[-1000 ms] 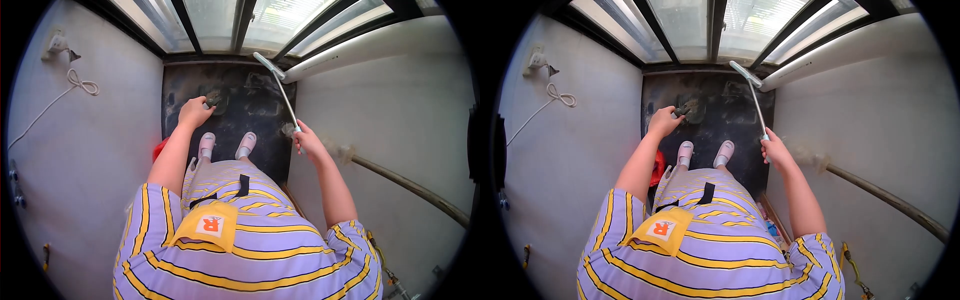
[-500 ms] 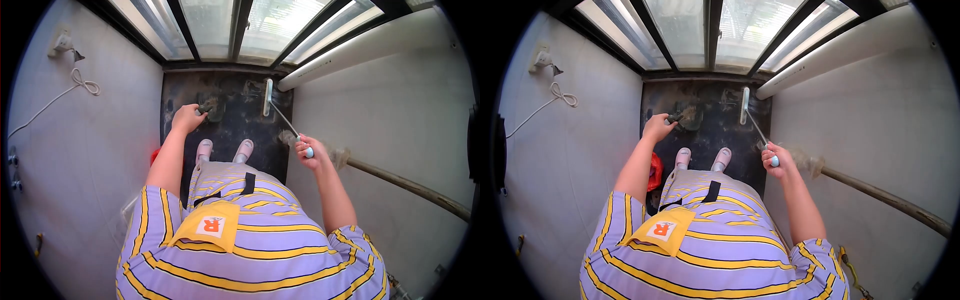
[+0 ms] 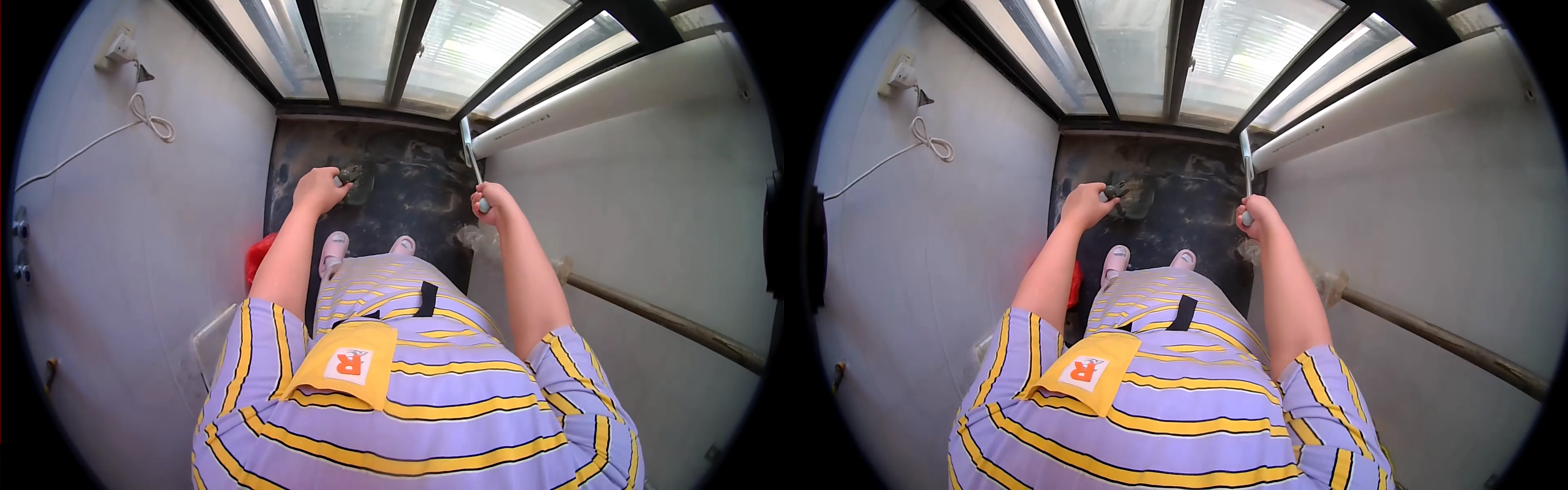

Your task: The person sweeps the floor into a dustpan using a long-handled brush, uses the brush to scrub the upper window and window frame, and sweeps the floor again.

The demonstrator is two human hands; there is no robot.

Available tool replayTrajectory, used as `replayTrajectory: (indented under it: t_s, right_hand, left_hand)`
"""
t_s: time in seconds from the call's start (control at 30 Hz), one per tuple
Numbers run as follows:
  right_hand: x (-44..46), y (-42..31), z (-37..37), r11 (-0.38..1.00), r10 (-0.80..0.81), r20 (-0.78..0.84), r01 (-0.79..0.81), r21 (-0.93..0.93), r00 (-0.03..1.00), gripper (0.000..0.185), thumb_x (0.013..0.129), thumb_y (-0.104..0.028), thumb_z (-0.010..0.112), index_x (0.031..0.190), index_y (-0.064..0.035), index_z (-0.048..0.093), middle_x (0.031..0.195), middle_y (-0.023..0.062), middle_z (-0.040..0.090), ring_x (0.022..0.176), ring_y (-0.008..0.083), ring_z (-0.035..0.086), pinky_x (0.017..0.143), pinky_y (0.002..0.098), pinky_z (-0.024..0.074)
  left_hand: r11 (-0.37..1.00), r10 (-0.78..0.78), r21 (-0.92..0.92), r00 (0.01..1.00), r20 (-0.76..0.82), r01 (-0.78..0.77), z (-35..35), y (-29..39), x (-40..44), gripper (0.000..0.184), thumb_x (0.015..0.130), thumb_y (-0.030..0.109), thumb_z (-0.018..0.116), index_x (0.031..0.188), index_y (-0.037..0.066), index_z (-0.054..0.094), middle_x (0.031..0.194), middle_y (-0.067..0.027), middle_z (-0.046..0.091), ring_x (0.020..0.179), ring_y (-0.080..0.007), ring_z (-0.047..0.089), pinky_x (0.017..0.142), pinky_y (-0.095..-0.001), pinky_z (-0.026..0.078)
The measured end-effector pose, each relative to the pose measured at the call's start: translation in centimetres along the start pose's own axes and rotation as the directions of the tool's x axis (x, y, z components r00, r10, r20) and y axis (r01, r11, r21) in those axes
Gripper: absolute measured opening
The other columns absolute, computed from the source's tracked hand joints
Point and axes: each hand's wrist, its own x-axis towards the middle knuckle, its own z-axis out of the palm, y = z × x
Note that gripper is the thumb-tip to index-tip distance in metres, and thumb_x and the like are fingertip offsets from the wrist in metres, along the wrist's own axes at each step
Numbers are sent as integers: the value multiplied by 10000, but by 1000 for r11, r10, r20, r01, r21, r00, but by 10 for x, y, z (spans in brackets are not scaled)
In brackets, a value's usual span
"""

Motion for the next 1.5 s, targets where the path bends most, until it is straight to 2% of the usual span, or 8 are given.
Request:
replayTrajectory:
  t_s: [0.17,0.2,0.43,0.63,0.77,1.17,1.3,1.5]
  right_hand:
    - [-11,-4,-16,840,-53,-25,31,-542,998,49,962,-97,466,974,-139,445,719,-26,431,589,84,463,486,251,418]
    - [-19,-7,-34,850,-69,-38,39,-525,997,118,932,-45,438,1023,-118,458,733,15,457,627,134,488,514,292,458]
    - [-99,-19,-98,917,47,14,-38,-397,999,589,979,-87,469,1513,-209,252,723,-13,457,522,54,435,466,234,394]
    - [-46,-7,-98,986,164,105,-160,-52,981,594,975,-99,495,1512,-203,264,743,-14,463,544,62,458,476,227,402]
    - [-23,9,-54,876,-14,87,54,-478,996,673,957,-79,504,1544,-234,216,796,-11,483,600,76,489,540,284,459]
    - [80,65,12,875,153,20,-126,-467,988,777,879,20,407,1567,-252,169,825,89,572,533,143,497,467,311,450]
    - [85,101,24,636,-81,164,178,-751,983,709,864,0,377,1545,-165,267,718,75,548,477,149,464,428,316,422]
    - [17,107,48,450,-199,219,287,-846,955,680,913,-33,419,1562,-128,241,640,50,521,459,155,484,424,322,416]
  left_hand:
    - [1000,-2,-19,999,-43,2,1,-9,-6,366,787,422,740,970,105,736,932,-168,717,906,-362,676,795,-443,544]
    - [1000,4,-29,997,-71,-6,3,-12,-6,359,786,420,742,947,99,731,918,-175,713,894,-373,671,779,-450,540]
    - [998,24,-49,997,-80,-27,4,-15,0,357,783,412,748,923,85,725,914,-179,710,895,-372,669,772,-445,537]
    - [1000,26,-15,999,-39,-27,4,8,-2,345,783,398,737,977,113,743,960,-161,717,921,-351,678,821,-433,545]
    - [1000,8,-1,999,-52,-8,2,-6,-9,340,787,411,736,925,100,737,927,-159,715,902,-361,673,803,-440,541]
    - [998,42,-42,997,-70,-45,8,-69,-37,341,821,423,720,891,89,705,857,-164,699,864,-382,657,755,-462,521]
    - [995,85,-53,995,-47,-87,7,-103,-57,334,811,421,731,858,93,693,823,-167,694,833,-376,664,731,-467,522]
    - [994,71,-82,993,-99,-79,-2,-135,-108,325,806,398,737,809,84,654,766,-138,678,777,-358,661,672,-461,518]
